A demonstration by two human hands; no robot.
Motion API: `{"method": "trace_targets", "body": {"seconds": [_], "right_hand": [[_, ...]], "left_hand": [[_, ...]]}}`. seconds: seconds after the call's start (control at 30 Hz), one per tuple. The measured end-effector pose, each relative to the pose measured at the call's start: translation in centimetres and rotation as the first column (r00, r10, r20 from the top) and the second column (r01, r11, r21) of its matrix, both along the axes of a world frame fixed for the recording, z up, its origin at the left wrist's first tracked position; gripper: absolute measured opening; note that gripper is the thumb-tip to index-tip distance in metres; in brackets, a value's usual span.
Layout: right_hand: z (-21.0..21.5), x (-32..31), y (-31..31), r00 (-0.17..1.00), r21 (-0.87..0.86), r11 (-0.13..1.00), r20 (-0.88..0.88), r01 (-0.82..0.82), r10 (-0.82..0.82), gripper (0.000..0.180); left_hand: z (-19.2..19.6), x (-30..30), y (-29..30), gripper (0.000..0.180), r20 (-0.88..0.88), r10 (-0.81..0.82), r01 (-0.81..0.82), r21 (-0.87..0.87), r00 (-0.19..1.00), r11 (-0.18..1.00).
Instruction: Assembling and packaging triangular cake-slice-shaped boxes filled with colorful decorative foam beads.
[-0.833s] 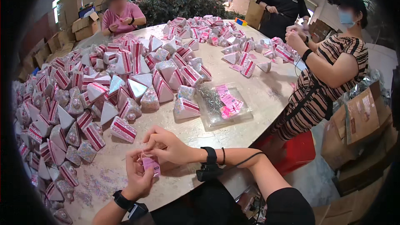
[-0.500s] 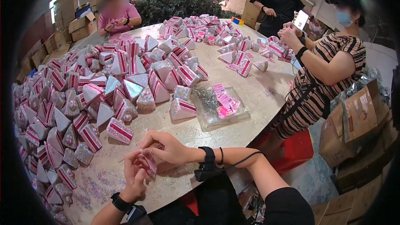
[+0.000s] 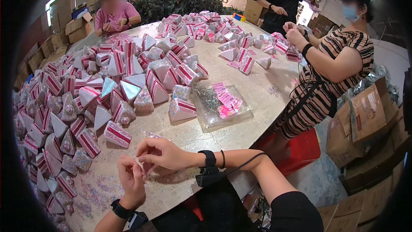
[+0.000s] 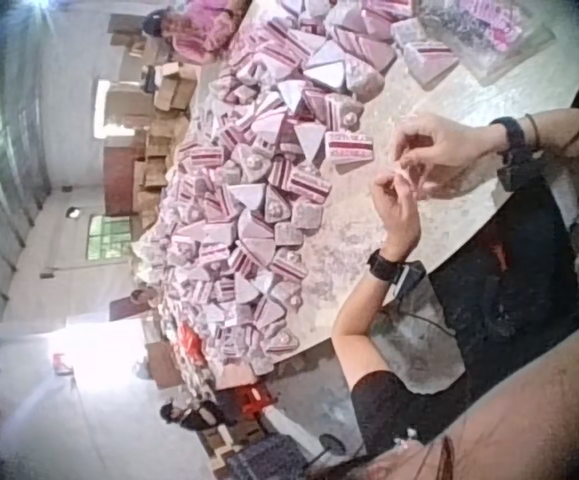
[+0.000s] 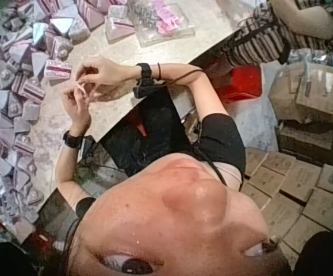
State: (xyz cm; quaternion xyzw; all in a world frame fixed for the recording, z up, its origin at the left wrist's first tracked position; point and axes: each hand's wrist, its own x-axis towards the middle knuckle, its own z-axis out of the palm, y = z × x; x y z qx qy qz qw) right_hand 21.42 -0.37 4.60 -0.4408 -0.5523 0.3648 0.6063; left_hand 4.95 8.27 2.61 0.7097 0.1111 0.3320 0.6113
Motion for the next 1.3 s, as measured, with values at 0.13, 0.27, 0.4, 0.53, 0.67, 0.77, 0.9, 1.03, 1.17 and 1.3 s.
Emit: {"method": "trace_targets", "body": {"seconds": [0.13,0.27,0.4,0.53,0.67,0.77,0.9,1.03,1.17,1.3], "right_hand": [[0.0,0.0,0.1,0.998,0.049,0.999,0.061,0.018,-0.021,0.015],[0.7,-0.1,-0.3,0.979,0.108,0.992,0.187,0.057,-0.076,0.014],[0.5,-0.3,-0.3,0.992,0.084,0.996,0.122,0.012,-0.022,0.015],[0.3,-0.1,-0.3,0.961,0.179,0.984,0.268,0.021,-0.069,0.015],[0.3,-0.6,-0.2,0.973,0.126,0.992,0.23,0.006,-0.035,0.019],[0.3,-0.3,-0.1,0.967,-0.037,0.995,0.234,-0.094,0.1,0.022],[0.2,-0.1,-0.1,0.979,0.031,0.997,0.192,-0.073,0.066,0.019],[0.8,0.7,-0.1,0.957,0.069,0.997,0.29,-0.043,0.022,0.011],[0.4,0.6,0.0,0.952,0.028,0.997,0.301,-0.068,0.057,0.016],[0.1,0.9,-0.1,0.946,-0.022,0.987,0.281,-0.16,0.16,0.019]], "left_hand": [[-0.3,0.2,0.1,0.006,0.07,0.04,-0.044,0.053,0.997,0.998],[-0.6,-0.1,0.6,0.006,0.041,-0.055,0.053,0.063,0.998,0.997],[-0.3,-0.2,0.4,0.004,-0.008,-0.103,0.103,-0.007,0.995,0.995],[-0.2,0.1,0.2,0.005,-0.039,-0.082,0.082,-0.004,0.996,0.997],[-1.0,-0.2,0.5,0.006,-0.023,-0.028,0.03,0.097,0.999,0.995],[-1.0,-0.2,0.5,0.007,-0.013,0.011,-0.009,0.107,1.0,0.994],[-0.2,-0.1,0.2,0.007,-0.051,0.03,-0.023,0.121,0.998,0.992],[-0.3,0.0,0.3,0.007,-0.032,0.041,-0.034,0.191,0.999,0.981],[-0.8,0.1,0.4,0.009,0.022,0.072,-0.075,0.227,0.997,0.971],[-0.6,0.1,0.1,0.012,0.01,0.097,-0.094,0.364,0.995,0.927]]}}
